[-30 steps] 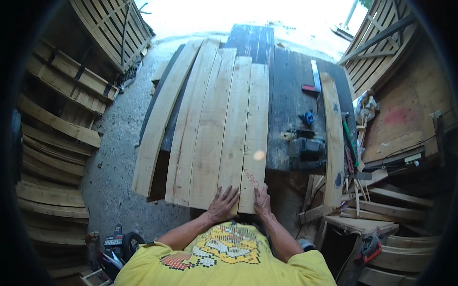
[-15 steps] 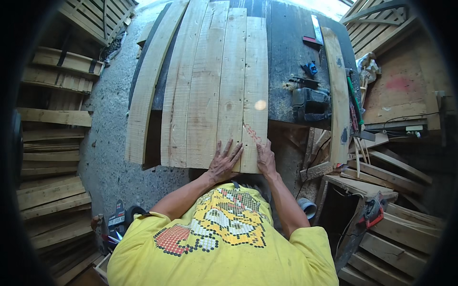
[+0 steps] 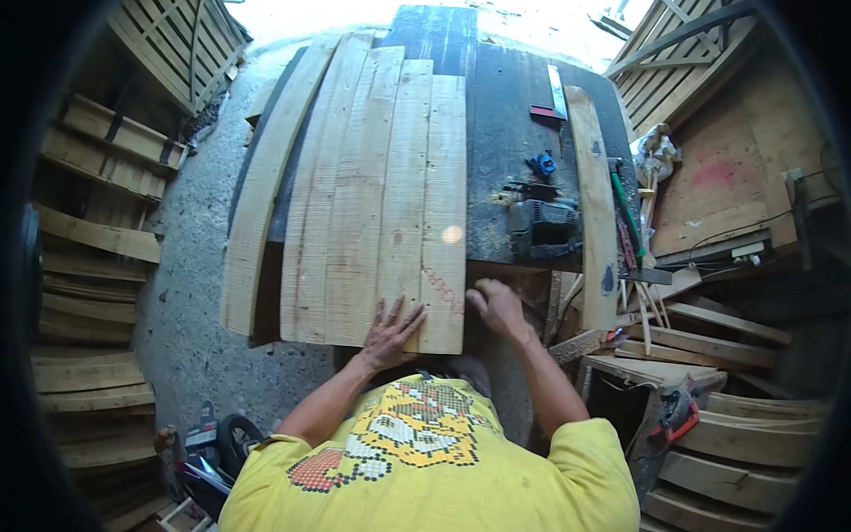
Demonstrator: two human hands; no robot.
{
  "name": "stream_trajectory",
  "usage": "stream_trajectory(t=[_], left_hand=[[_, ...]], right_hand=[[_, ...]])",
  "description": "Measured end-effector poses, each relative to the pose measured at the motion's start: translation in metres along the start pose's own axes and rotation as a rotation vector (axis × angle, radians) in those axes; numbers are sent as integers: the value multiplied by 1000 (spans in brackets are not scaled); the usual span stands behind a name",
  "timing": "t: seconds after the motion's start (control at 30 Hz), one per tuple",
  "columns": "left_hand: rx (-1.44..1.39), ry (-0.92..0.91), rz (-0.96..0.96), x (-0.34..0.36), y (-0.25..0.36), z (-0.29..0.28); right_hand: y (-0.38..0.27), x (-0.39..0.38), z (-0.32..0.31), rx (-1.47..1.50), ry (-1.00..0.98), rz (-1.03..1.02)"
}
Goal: Measure and cut wooden planks using a jigsaw in a woodworking shop.
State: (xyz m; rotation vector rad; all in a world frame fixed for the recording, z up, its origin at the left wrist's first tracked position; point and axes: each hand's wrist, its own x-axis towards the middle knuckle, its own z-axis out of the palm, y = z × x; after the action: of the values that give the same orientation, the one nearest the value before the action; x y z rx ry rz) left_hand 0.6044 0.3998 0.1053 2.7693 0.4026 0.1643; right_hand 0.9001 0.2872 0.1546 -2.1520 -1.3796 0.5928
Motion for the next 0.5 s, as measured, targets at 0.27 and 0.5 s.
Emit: stream_trajectory(t=[0.27, 0.5], left_hand=[[32, -69, -97, 8, 10, -3], [-103, -111, -263, 22, 36, -34]], right_hand=[[109, 160, -158, -217, 381, -74], [158, 276, -169, -440, 57, -33]])
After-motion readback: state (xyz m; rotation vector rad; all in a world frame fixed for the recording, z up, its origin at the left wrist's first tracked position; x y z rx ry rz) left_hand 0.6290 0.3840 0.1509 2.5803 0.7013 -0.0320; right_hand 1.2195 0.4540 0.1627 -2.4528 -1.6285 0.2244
